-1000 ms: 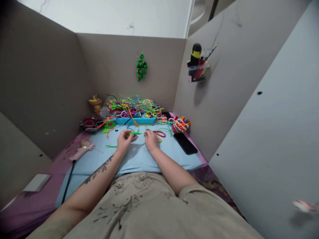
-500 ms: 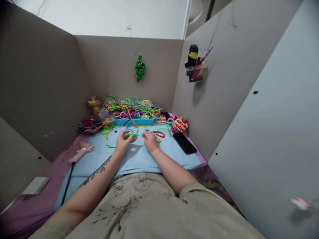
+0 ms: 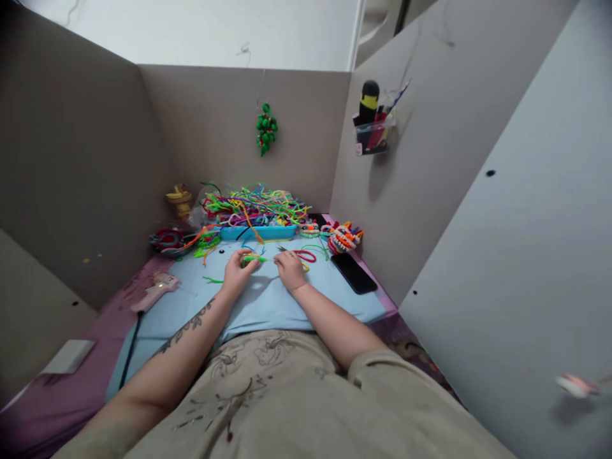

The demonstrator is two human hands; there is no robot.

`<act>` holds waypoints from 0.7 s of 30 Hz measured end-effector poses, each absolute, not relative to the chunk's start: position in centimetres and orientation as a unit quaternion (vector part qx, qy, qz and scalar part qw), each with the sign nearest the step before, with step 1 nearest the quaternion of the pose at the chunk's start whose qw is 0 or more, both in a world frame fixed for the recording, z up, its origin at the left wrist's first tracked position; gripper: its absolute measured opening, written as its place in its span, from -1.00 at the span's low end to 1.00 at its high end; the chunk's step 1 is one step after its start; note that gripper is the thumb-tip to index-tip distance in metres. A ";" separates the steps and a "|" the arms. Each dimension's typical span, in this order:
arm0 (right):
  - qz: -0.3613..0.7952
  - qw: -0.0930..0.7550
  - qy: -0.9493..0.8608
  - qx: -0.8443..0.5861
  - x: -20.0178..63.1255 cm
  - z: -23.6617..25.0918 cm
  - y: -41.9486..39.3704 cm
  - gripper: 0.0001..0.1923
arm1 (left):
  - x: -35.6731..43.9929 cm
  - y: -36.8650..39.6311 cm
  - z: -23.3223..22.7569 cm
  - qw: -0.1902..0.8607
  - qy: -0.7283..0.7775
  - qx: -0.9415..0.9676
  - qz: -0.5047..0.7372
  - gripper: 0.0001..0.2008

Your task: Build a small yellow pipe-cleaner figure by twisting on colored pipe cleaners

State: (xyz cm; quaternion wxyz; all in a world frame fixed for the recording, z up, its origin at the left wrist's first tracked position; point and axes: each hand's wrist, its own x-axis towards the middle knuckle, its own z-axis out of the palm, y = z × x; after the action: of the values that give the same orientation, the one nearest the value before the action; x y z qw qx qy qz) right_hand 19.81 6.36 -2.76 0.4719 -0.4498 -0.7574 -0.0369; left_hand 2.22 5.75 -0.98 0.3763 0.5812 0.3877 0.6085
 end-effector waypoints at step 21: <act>-0.028 0.487 -0.724 -0.488 19.5 -2.8 6.3 -0.84 | 2.2 4.9 0.0 0.144 0.427 0.624 0.639 -0.48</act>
State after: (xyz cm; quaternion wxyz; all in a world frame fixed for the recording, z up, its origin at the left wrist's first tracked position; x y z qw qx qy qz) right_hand 19.50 6.25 -2.76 0.4872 -0.4878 -0.7238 -0.0282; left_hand 2.19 4.92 0.01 0.1440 0.6236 0.4275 0.6385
